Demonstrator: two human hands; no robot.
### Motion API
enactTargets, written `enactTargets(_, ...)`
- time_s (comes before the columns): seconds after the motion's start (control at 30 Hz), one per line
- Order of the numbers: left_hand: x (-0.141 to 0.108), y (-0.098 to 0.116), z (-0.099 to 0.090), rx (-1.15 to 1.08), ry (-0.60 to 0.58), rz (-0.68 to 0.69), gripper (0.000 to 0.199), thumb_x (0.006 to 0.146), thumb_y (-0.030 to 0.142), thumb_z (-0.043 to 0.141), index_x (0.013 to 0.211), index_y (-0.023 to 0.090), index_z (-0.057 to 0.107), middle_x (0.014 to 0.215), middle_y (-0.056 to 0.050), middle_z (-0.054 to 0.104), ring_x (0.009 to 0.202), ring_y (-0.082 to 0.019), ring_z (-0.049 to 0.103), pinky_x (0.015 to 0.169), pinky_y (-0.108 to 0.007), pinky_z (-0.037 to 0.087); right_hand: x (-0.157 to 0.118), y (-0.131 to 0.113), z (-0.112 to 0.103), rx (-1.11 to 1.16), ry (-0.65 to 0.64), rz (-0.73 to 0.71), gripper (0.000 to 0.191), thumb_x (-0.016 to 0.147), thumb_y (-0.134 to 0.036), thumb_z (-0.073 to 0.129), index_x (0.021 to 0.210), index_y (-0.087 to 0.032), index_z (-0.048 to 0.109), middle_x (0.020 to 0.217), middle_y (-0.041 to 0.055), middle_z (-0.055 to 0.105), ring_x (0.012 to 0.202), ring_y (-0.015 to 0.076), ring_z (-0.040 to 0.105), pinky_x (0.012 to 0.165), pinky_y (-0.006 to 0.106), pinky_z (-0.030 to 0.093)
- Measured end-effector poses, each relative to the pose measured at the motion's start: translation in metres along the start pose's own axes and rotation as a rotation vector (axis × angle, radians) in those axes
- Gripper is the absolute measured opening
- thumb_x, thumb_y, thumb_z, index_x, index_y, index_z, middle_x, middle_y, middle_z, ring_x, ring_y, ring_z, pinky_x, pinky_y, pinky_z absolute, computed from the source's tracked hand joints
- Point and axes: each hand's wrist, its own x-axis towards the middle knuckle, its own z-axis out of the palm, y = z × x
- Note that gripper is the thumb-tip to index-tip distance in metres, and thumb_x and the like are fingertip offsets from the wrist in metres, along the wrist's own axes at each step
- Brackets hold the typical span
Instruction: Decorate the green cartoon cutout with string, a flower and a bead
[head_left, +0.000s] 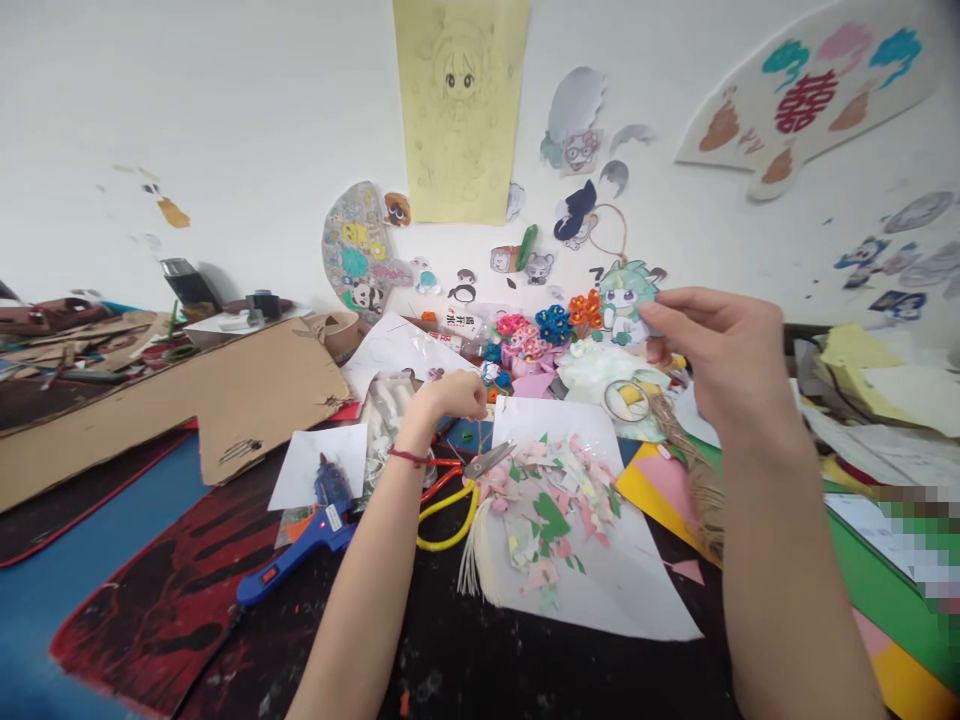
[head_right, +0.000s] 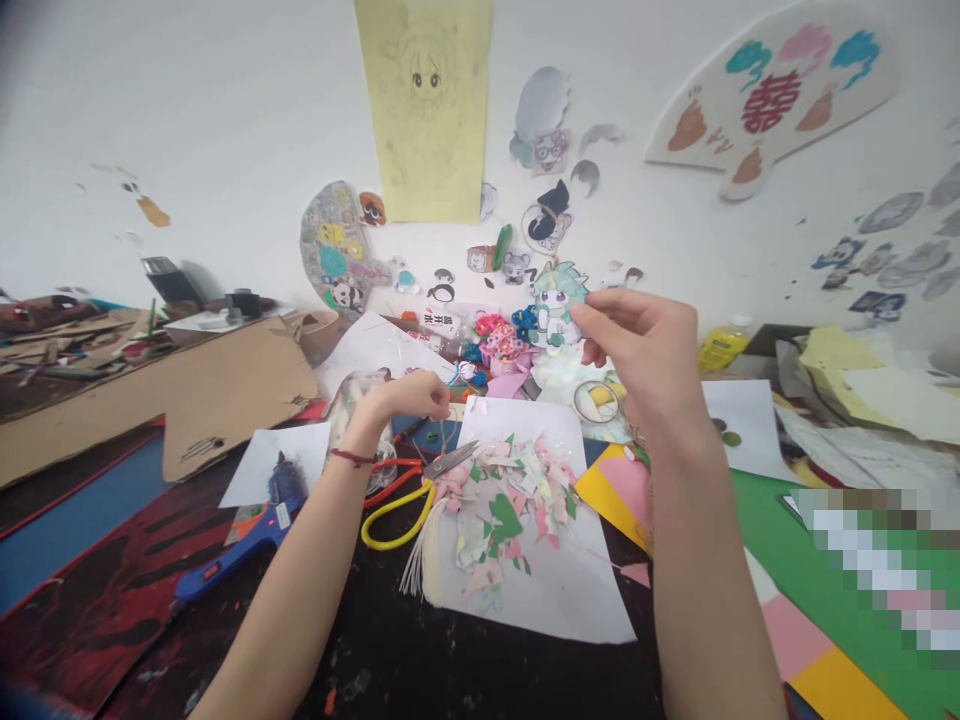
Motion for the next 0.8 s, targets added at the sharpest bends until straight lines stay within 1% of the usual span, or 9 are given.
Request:
enactTargets(0.07,0.003,-0.003,0.007,0.066,0.065,-0.095,0.023,0.091,0.032,0.064,0.105,0.014,0.067,0.103,-0.006,0.068,0.090,-0.019,0.066,0.079,-0.034,0.056,0.001,0.001,0.000,-0.011,-0.001,-0.002,0.010,0.069,-0.025,0.079,0.075,-0.018,0.074,0.054,-0.0031,0.056,0.047,0.0097,0.050,0.047,0.026,0.039)
enactTargets(0.13,0.006,-0.004,0.014,0.121,0.164,-0.166,0.032,0.095,0.036,0.059,0.120,0.016,0.059,0.120,-0.009,0.062,0.103,-0.021,0.063,0.088,-0.041,0.056,0.001,0.001,0.000,-0.019,0.003,0.000,0.010,0.070,-0.025,0.079,0.075,-0.019,0.074,0.054,-0.0031,0.057,0.047,0.0098,0.050,0.047,0.026,0.039)
enactTargets(0.2,0.010,-0.004,0.019,0.158,0.258,-0.184,0.036,0.095,0.035,0.059,0.125,0.016,0.057,0.125,-0.011,0.060,0.109,-0.023,0.062,0.092,-0.045,0.054,0.001,0.001,-0.001,-0.016,0.009,0.003,0.011,0.069,-0.025,0.080,0.075,-0.019,0.074,0.053,-0.0031,0.057,0.047,0.0097,0.050,0.047,0.026,0.038)
enactTargets(0.3,0.018,0.002,0.028,0.172,0.314,-0.102,0.033,0.096,0.026,0.056,0.128,0.020,0.056,0.121,-0.010,0.064,0.111,-0.024,0.062,0.096,-0.041,0.051,0.002,0.000,-0.002,-0.009,0.006,0.000,0.011,0.069,-0.025,0.080,0.076,-0.018,0.074,0.055,-0.0027,0.058,0.046,0.0092,0.050,0.047,0.026,0.038)
enactTargets(0.4,0.026,0.009,0.040,0.162,0.285,0.015,0.036,0.093,0.019,0.059,0.128,0.027,0.058,0.114,-0.007,0.069,0.109,-0.022,0.064,0.095,-0.035,0.051,0.002,0.000,-0.003,-0.009,0.000,-0.006,0.011,0.070,-0.024,0.080,0.077,-0.018,0.074,0.055,-0.0026,0.058,0.046,0.0090,0.050,0.047,0.026,0.037)
enactTargets(0.47,0.031,0.012,0.050,0.157,0.268,0.053,0.032,0.092,0.024,0.061,0.124,0.024,0.060,0.114,-0.007,0.067,0.106,-0.022,0.064,0.094,-0.038,0.052,0.002,0.000,-0.004,-0.010,0.002,-0.010,0.010,0.070,-0.024,0.080,0.076,-0.018,0.074,0.055,-0.0027,0.057,0.046,0.0087,0.050,0.046,0.025,0.037)
enactTargets(0.57,0.038,0.010,0.061,0.141,0.280,0.047,0.031,0.095,0.034,0.059,0.121,0.017,0.060,0.120,-0.009,0.063,0.104,-0.021,0.063,0.090,-0.042,0.055,0.003,0.001,-0.006,-0.026,0.004,-0.012,0.010,0.070,-0.024,0.080,0.076,-0.018,0.074,0.055,-0.0027,0.057,0.046,0.0086,0.049,0.046,0.025,0.037)
enactTargets(0.67,0.040,0.007,0.059,0.111,0.329,0.050,0.031,0.095,0.035,0.059,0.118,0.015,0.060,0.118,-0.009,0.063,0.101,-0.020,0.064,0.088,-0.041,0.056,0.002,0.000,-0.007,-0.032,0.003,-0.018,0.012,0.069,-0.026,0.081,0.075,-0.018,0.074,0.055,-0.0026,0.058,0.046,0.0088,0.050,0.046,0.025,0.037)
enactTargets(0.8,0.037,0.009,0.040,0.068,0.441,0.087,0.018,0.096,0.022,0.051,0.098,0.015,0.067,0.096,-0.008,0.071,0.093,-0.019,0.066,0.088,-0.033,0.052,0.002,-0.001,-0.005,-0.019,-0.009,-0.010,0.012,0.069,-0.025,0.081,0.075,-0.018,0.074,0.057,-0.0023,0.059,0.046,0.0084,0.050,0.047,0.025,0.038)
